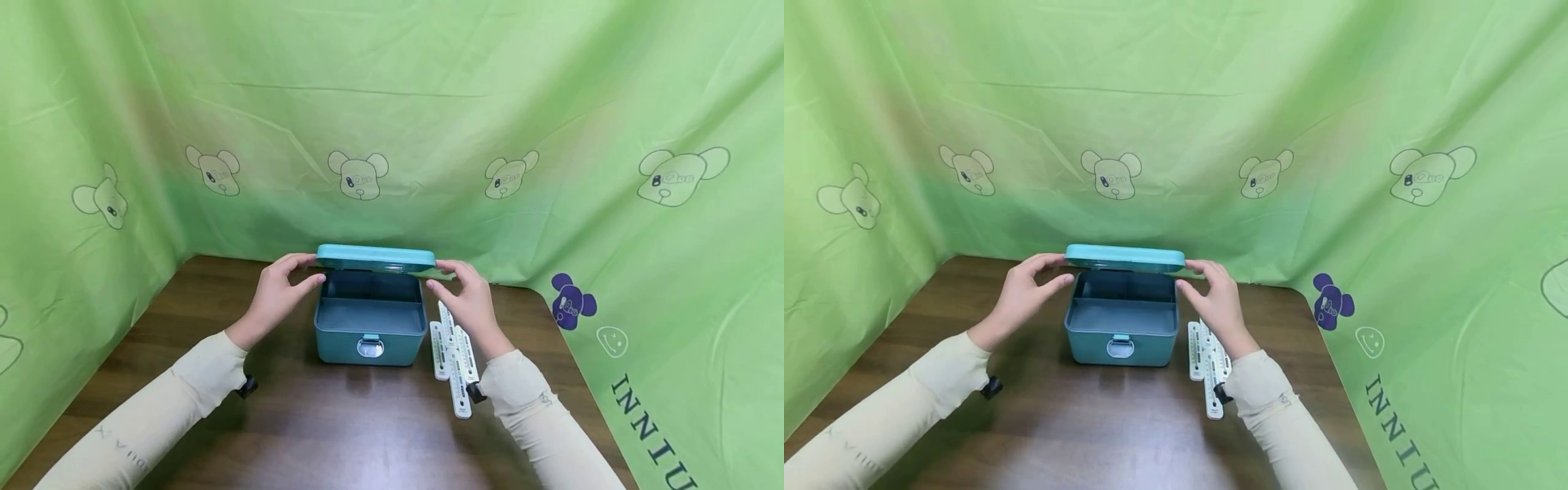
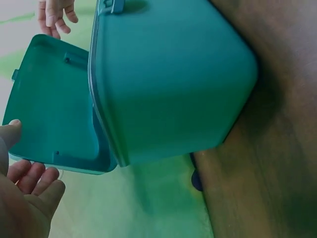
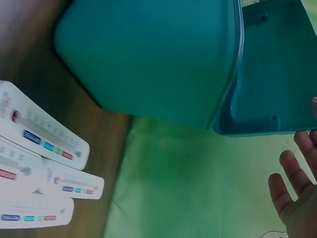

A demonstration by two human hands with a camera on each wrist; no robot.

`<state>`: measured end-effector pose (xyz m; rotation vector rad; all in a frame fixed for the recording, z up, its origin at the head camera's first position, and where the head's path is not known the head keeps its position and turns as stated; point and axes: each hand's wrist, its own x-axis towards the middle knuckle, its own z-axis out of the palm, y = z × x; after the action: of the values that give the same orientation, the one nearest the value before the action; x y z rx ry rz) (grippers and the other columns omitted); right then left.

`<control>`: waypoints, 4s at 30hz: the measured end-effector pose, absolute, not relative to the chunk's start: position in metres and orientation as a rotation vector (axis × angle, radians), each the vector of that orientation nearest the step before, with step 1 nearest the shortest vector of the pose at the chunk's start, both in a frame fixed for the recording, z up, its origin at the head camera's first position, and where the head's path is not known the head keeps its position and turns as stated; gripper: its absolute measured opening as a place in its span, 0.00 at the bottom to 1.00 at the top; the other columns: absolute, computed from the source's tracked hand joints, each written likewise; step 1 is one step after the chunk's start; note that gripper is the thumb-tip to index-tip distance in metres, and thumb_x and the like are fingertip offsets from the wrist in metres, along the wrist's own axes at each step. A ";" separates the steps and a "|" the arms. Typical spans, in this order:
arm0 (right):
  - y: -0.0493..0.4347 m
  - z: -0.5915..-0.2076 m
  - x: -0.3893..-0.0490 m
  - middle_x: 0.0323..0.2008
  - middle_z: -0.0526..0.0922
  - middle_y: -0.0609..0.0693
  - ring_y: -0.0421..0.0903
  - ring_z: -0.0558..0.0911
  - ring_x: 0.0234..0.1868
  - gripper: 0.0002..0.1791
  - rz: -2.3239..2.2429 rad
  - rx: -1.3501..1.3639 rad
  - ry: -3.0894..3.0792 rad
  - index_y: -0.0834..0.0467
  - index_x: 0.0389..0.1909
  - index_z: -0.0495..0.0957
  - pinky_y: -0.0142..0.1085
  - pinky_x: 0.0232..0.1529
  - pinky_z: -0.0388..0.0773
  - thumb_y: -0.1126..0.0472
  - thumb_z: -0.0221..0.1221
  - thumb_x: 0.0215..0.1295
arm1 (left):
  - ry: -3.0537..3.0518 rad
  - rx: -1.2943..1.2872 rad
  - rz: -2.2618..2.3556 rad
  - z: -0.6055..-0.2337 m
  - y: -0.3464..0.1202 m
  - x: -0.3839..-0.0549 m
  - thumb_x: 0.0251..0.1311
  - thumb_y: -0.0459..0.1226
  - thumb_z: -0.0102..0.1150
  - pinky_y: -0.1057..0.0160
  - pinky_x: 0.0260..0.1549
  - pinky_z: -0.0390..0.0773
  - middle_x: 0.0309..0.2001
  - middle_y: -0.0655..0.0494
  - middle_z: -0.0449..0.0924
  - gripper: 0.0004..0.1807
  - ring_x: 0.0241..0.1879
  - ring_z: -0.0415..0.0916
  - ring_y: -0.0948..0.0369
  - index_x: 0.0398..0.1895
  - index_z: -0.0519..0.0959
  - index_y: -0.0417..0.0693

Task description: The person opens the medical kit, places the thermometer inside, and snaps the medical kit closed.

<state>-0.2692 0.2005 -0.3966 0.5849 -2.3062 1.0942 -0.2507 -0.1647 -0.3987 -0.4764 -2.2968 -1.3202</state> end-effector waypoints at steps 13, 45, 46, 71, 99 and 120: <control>0.202 -0.397 -0.300 0.63 0.79 0.54 0.52 0.77 0.59 0.32 1.290 0.631 -2.343 0.51 0.70 0.74 0.52 0.59 0.73 0.58 0.71 0.65 | -2.288 -0.479 -1.410 -0.395 -0.161 -0.279 0.63 0.41 0.72 0.46 0.61 0.78 0.61 0.45 0.80 0.29 0.64 0.78 0.50 0.65 0.78 0.42; 0.213 -0.450 -0.312 0.80 0.58 0.52 0.58 0.65 0.75 0.50 1.268 0.684 -2.666 0.39 0.82 0.50 0.66 0.74 0.55 0.51 0.69 0.66 | -2.745 -0.512 -1.368 -0.439 -0.174 -0.300 0.68 0.41 0.66 0.41 0.74 0.60 0.82 0.52 0.48 0.48 0.79 0.51 0.46 0.83 0.47 0.66; 0.213 -0.449 -0.311 0.80 0.57 0.52 0.58 0.65 0.75 0.50 1.269 0.684 -2.668 0.39 0.83 0.50 0.66 0.74 0.54 0.52 0.69 0.66 | -2.749 -0.511 -1.369 -0.438 -0.174 -0.299 0.68 0.40 0.66 0.42 0.72 0.64 0.82 0.52 0.48 0.49 0.76 0.60 0.45 0.83 0.47 0.66; 0.217 -0.433 -0.286 0.81 0.56 0.55 0.60 0.56 0.79 0.58 1.098 0.764 -2.762 0.44 0.83 0.49 0.66 0.74 0.55 0.48 0.74 0.59 | -2.848 -0.455 -1.474 -0.420 -0.172 -0.265 0.62 0.34 0.67 0.56 0.25 0.72 0.83 0.52 0.45 0.55 0.25 0.72 0.53 0.83 0.42 0.68; 0.226 -0.457 -0.293 0.81 0.55 0.56 0.64 0.52 0.80 0.49 1.479 0.734 -2.861 0.41 0.82 0.52 0.69 0.74 0.49 0.47 0.68 0.66 | -2.882 -0.668 -1.796 -0.452 -0.190 -0.286 0.66 0.50 0.67 0.37 0.76 0.49 0.84 0.55 0.35 0.55 0.82 0.34 0.48 0.85 0.39 0.61; 0.230 -0.464 -0.285 0.80 0.56 0.57 0.70 0.54 0.78 0.44 1.687 0.700 -2.855 0.45 0.82 0.54 0.70 0.71 0.56 0.46 0.63 0.71 | -2.868 -0.555 -1.924 -0.464 -0.186 -0.271 0.71 0.53 0.59 0.34 0.74 0.51 0.84 0.49 0.41 0.47 0.82 0.40 0.44 0.84 0.43 0.63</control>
<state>-0.2848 0.2301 -0.4641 0.6995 -2.8555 1.6870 -0.2708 -0.1864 -0.4639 -0.5546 -2.8678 -1.9240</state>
